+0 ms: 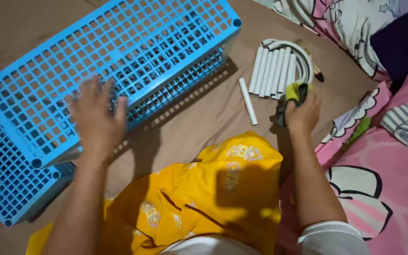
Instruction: The person assembles a blue plastic rack by inserting white PVC pipes into the grid panels. They wipe the panels with a cloth, connect multiple pipe sections, and adjust the assembled frame on the bed.
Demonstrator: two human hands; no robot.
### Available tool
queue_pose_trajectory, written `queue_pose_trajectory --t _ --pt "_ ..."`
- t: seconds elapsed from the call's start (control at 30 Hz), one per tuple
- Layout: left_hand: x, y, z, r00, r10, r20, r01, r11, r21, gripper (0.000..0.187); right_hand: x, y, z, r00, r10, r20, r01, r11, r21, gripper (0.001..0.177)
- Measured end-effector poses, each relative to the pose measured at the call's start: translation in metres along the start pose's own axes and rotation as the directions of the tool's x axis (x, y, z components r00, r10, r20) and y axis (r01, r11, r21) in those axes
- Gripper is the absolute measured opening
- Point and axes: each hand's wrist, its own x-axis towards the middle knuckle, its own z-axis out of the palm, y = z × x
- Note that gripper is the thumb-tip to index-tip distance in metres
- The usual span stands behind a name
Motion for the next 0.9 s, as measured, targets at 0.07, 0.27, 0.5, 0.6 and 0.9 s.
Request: queue_pose_trajectory --t 0.07,0.27,0.5,0.6,0.9 --pt "0.003 0.037 0.015 0.991 0.13 -0.024 -0.13 0.991 0.023 0.056 -0.017 0.004 0.002 0.987 0.137 0.089 -0.133 0.989 -0.058 0.046" --pt "0.026 0.077 0.025 0.996 0.059 0.071 -0.067 0.991 0.115 0.078 -0.027 -0.021 0.002 0.933 0.23 0.277 -0.15 0.948 -0.28 0.066" --pt "-0.01 0.067 0.029 0.992 0.026 -0.121 -0.03 0.999 -0.027 0.056 -0.005 -0.07 0.035 0.906 -0.174 0.386 0.178 0.984 0.027 0.037" --pt "-0.044 0.079 0.037 0.94 -0.34 -0.027 0.286 0.829 -0.481 0.039 0.005 -0.075 0.061 0.79 -0.062 0.61 0.173 0.977 -0.125 0.045" --pt "-0.023 0.043 0.07 0.679 -0.604 0.417 0.024 -0.55 -0.835 0.043 0.043 -0.033 0.126 0.791 -0.055 0.609 -0.05 0.987 0.155 0.035"
